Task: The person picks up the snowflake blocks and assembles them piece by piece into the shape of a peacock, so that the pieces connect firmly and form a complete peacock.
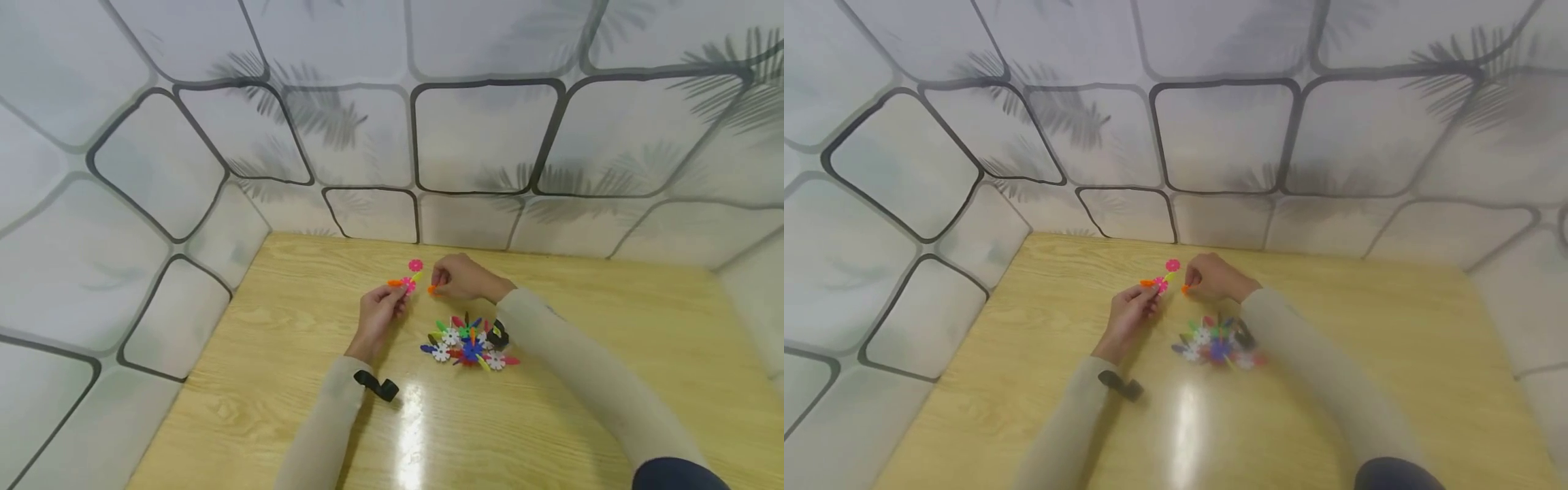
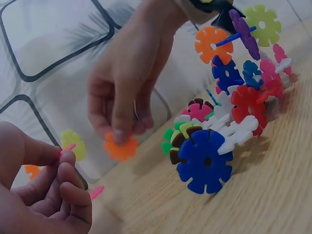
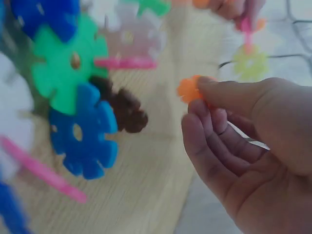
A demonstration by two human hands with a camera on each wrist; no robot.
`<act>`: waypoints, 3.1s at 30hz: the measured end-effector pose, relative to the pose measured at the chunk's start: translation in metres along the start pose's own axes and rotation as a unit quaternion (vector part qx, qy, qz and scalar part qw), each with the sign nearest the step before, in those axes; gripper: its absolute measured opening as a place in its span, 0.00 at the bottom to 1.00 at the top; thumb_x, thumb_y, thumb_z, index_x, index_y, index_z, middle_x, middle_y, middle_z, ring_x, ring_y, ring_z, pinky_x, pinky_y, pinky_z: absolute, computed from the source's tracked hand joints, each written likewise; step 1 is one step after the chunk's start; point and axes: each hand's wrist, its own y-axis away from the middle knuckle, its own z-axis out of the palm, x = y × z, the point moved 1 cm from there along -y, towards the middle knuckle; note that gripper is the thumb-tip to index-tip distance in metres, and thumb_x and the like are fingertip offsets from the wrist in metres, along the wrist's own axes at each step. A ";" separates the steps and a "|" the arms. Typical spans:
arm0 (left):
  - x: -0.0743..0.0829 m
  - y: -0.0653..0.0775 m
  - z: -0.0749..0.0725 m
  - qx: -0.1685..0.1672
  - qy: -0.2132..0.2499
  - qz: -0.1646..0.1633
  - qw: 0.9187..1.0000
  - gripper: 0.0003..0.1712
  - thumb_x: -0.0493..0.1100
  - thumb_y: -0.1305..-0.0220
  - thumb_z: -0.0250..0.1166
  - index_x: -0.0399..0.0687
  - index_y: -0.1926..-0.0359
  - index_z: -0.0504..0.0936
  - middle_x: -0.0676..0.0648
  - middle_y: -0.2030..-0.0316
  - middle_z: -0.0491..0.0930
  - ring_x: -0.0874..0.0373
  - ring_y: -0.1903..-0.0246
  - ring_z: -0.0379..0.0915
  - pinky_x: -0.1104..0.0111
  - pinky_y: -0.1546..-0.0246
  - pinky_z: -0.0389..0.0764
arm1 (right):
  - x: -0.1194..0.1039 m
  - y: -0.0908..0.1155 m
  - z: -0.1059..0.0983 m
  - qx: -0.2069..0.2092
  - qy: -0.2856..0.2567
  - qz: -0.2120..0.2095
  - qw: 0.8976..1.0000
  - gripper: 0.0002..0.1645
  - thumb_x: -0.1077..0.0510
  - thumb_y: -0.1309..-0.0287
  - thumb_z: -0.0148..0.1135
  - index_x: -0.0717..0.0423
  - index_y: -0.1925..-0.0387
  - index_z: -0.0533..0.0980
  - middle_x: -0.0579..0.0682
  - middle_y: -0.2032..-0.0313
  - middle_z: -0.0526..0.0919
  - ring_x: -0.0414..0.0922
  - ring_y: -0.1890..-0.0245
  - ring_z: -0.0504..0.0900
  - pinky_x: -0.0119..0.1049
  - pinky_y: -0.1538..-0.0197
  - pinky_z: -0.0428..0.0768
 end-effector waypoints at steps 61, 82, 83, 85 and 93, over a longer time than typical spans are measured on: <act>-0.048 -0.032 -0.031 -0.149 -0.396 0.328 0.845 0.08 0.37 0.22 0.63 0.54 0.53 0.86 0.51 0.62 0.78 0.62 0.64 0.71 0.71 0.62 0.76 | 0.010 -0.039 0.008 -0.012 0.051 0.039 0.998 0.12 0.58 0.30 0.72 0.61 0.51 0.81 0.56 0.52 0.83 0.51 0.51 0.82 0.48 0.41 0.83; -0.021 -0.001 -0.026 -0.210 -0.374 0.296 0.854 0.09 0.33 0.21 0.61 0.46 0.49 0.86 0.44 0.54 0.89 0.56 0.56 0.82 0.63 0.51 0.84 | 0.011 0.010 0.019 -0.006 -0.270 0.044 0.962 0.12 0.64 0.20 0.60 0.69 0.45 0.82 0.61 0.55 0.91 0.45 0.60 0.90 0.36 0.52 0.91; -0.024 -0.004 -0.027 -0.213 -0.371 0.302 0.852 0.09 0.34 0.20 0.61 0.47 0.49 0.86 0.45 0.54 0.89 0.56 0.56 0.82 0.63 0.51 0.84 | 0.012 0.011 0.019 -0.008 -0.275 0.045 0.960 0.13 0.64 0.20 0.60 0.69 0.45 0.82 0.61 0.55 0.91 0.45 0.59 0.90 0.36 0.52 0.91; -0.030 -0.008 -0.028 -0.218 -0.366 0.309 0.850 0.09 0.35 0.20 0.61 0.48 0.49 0.86 0.46 0.53 0.89 0.56 0.56 0.82 0.63 0.51 0.84 | 0.012 0.012 0.020 -0.011 -0.282 0.049 0.958 0.13 0.64 0.20 0.59 0.70 0.44 0.81 0.61 0.55 0.91 0.45 0.59 0.91 0.37 0.51 0.92; -0.033 -0.010 -0.026 -0.222 -0.364 0.291 0.856 0.09 0.35 0.20 0.62 0.49 0.49 0.86 0.47 0.55 0.88 0.60 0.58 0.80 0.67 0.52 0.81 | 0.013 0.019 0.022 -0.022 -0.302 0.053 0.952 0.12 0.67 0.22 0.59 0.72 0.45 0.80 0.62 0.55 0.90 0.45 0.60 0.91 0.37 0.51 0.92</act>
